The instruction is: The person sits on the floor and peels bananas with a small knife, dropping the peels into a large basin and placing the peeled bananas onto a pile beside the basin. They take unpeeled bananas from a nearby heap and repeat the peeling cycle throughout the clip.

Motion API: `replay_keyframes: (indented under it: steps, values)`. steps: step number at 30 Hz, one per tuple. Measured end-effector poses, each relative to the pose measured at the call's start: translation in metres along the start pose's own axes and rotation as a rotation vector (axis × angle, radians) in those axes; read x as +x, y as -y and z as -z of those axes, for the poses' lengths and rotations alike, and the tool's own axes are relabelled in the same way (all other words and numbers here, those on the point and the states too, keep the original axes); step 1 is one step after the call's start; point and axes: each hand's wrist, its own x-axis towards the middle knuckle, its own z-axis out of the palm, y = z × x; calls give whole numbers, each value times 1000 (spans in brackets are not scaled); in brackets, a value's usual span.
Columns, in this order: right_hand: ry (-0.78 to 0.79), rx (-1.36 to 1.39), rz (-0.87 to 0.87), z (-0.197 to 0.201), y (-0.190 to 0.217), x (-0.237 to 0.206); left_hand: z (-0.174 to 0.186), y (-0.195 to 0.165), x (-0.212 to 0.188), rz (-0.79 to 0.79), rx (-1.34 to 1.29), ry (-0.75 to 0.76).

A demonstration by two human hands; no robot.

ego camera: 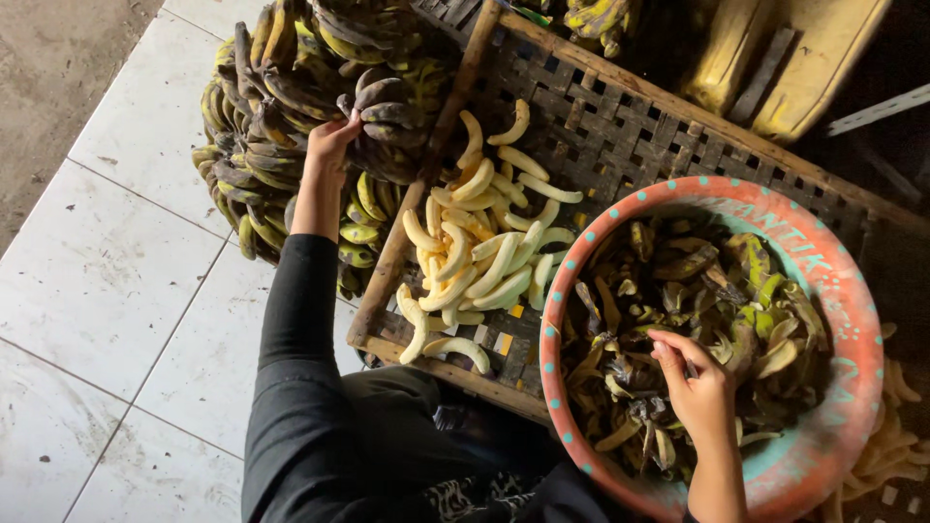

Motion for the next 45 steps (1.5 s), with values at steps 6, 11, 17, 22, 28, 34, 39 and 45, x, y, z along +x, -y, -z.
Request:
replay_keyframes:
  steps: [6, 11, 17, 22, 28, 34, 39, 45]
  values:
    - [-21, 107, 53, 13, -4, -18, -22, -5, -27, -135, -168, -178]
    - [-27, 62, 128, 38, 0, -36, -30, -35, -71, -457, 93, -299]
    - [1, 115, 121, 88, -4, -77, -46, -77, -176, -619, 318, -62]
    - [72, 649, -100, 168, -37, -118, -113, -67, -275, -654, 495, 322]
    - [-229, 947, -155, 242, -77, -201, -253, 4, -359, -476, 441, 778]
    - [-396, 999, -180, 291, -98, -225, -328, 100, -460, -1209, 755, 895]
    - [-218, 1465, -264, 324, -131, -175, -347, 138, -509, -1367, 1053, 841]
    - [-369, 2063, -517, 339, -187, -104, -361, 114, -532, -1183, 1138, 973]
